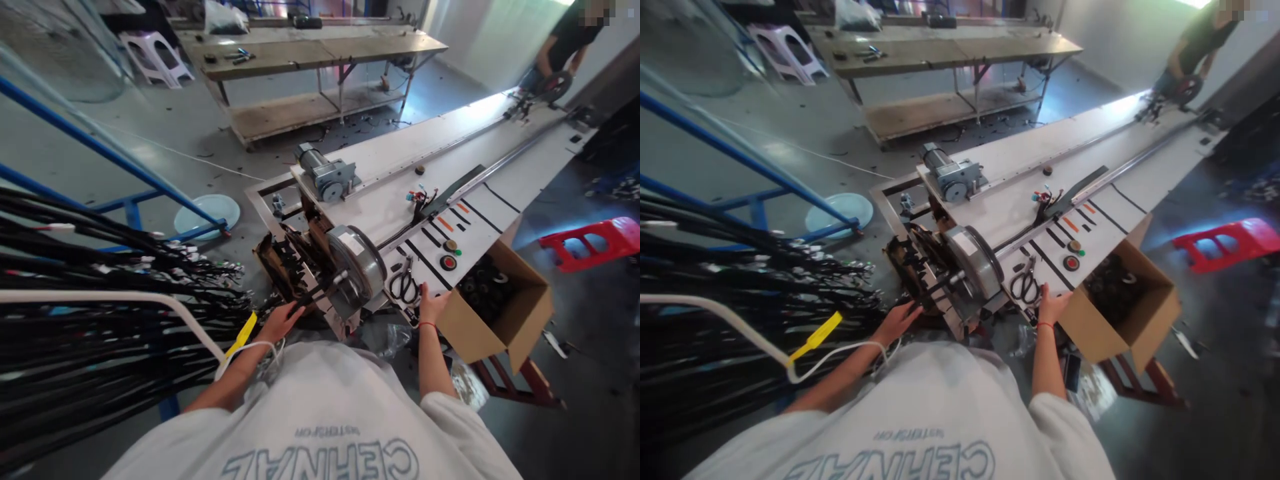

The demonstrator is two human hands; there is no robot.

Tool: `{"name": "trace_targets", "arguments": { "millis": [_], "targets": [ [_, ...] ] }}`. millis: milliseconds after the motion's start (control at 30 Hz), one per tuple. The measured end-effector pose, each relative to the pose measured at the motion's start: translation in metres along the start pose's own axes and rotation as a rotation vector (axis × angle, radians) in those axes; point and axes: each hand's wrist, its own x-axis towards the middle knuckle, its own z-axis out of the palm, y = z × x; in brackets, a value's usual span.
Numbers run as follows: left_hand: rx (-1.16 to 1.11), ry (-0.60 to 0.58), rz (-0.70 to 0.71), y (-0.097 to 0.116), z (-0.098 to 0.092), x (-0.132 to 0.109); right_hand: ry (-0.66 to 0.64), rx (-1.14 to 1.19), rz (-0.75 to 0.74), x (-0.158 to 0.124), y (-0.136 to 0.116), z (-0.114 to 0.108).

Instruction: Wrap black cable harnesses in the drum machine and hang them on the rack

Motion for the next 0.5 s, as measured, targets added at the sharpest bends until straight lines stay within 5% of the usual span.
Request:
{"name": "trace_targets", "arguments": {
  "millis": [200,367,500],
  "targets": [
    [-0.059,0.085,-0.029,0.030,-0.015,-0.020,-0.002,0.005,0.038,0.000,0.003,0.002],
    [-0.100,0.083,-0.039,0.051,-0.009,-0.010,0.012,0.003,0.028,-0.002,0.003,0.002],
    [-0.114,-0.107,-0.062,0.044,0.001,0.004,0.006,-0.001,0.036,-0.004,0.003,0.001]
  ]
}}
